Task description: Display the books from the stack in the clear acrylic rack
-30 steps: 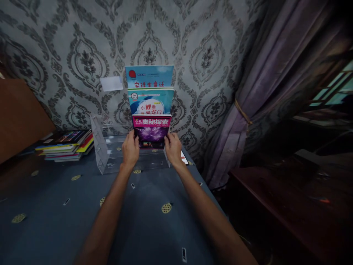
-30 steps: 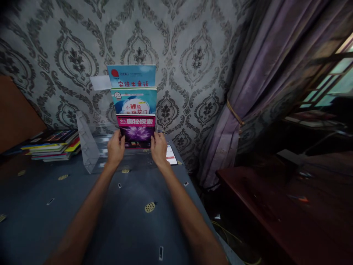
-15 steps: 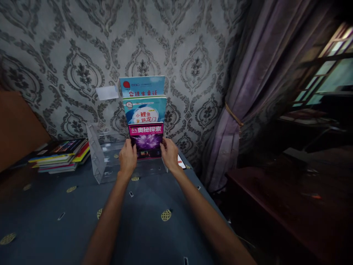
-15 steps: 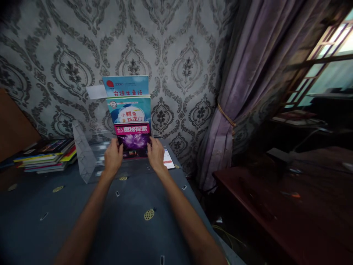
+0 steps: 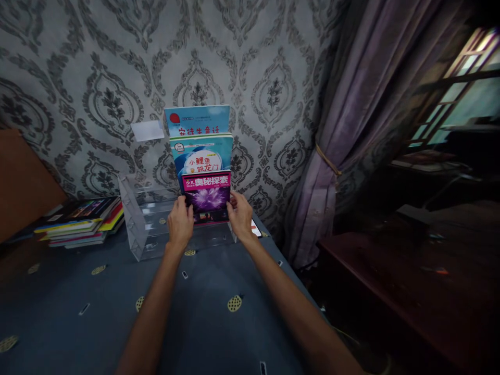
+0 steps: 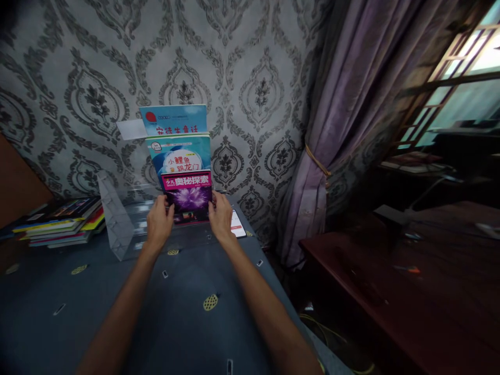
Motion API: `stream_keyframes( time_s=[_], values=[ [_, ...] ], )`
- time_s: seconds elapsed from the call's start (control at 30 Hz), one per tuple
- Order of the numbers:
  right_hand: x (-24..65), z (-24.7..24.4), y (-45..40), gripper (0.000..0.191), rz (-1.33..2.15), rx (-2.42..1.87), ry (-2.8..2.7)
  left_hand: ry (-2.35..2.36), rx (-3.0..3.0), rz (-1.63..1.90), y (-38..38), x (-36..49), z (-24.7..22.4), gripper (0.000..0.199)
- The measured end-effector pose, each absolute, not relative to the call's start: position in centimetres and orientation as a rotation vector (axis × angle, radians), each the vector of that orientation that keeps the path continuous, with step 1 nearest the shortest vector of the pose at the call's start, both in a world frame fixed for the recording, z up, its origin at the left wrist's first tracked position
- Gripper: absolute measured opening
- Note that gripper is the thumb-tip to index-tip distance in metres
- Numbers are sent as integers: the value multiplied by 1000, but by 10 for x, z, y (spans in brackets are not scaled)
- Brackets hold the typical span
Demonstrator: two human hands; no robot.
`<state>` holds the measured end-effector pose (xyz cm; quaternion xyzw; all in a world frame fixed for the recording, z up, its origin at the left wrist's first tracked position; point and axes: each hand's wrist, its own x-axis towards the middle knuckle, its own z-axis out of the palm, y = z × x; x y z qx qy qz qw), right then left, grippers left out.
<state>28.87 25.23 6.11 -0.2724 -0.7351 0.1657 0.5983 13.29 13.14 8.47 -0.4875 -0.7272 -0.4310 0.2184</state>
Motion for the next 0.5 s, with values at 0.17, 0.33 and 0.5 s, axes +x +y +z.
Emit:
stream_keyframes(
  time_s=[0.17, 0.33, 0.5],
  values=[
    [289, 63, 254, 36, 408, -651, -1669, -2007, -1379, -1207, 132, 133, 83, 23],
    [291, 64, 258, 38, 456, -674, -1632, -2027, -1402, -1199, 132, 133, 83, 26],
    [295, 62, 266, 37, 511, -696, -1577, -2028, -1410, -1181, 131, 133, 83, 28]
  ],
)
